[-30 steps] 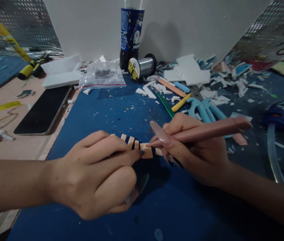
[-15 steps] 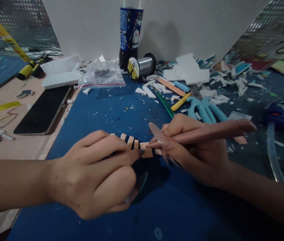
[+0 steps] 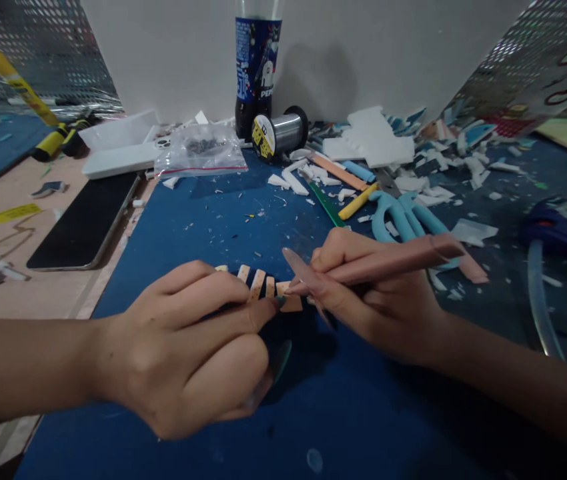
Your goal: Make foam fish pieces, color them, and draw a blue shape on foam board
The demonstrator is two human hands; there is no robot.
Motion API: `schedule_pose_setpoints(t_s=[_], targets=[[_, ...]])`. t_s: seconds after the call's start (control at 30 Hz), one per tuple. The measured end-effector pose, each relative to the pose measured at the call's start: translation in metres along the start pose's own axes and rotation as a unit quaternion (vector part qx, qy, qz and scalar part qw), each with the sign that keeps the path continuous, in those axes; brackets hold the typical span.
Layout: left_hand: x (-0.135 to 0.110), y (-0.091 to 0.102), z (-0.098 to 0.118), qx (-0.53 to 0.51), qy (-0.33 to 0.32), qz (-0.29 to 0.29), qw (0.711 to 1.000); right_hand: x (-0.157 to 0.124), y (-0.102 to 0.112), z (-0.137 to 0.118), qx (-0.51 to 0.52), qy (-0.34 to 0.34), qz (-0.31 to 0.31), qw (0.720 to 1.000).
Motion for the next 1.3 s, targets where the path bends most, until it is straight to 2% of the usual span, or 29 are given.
schedule_pose_setpoints(t_s=[0.23,0.5,0.67,1.0,1.3], targets=[[0.002,0.002,0.0,-0.005,0.002,0.01,1.0,-0.005,0.009,-0.001,0.01,-0.003,0.03,0.999],[0.003,0.002,0.0,-0.003,0.009,0.01,1.0,-0.008,0.005,0.001,0.015,0.004,0.024,1.0],[0.003,0.004,0.0,0.01,0.011,0.023,1.0,-0.006,0.002,0.005,-0.002,-0.02,0.003,1.0],[0.005,0.005,-0.001,0.009,0.004,0.013,1.0,-0.008,0.004,-0.005,0.068,0.033,0.014,0.997],[0.006,0.004,-0.001,0.025,0.012,0.01,1.0,-0.003,0.0,-0.009,0.026,0.049,-0.001,0.998]])
Point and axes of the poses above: each hand's wrist, its own x-axis towards the middle knuckle, its own y-axis out of the back of the hand, z = x × y, the point moved 10 cm from there along x, towards the middle knuckle, and after that the axes turned 13 degrees about -x, right-handed, at the moved point
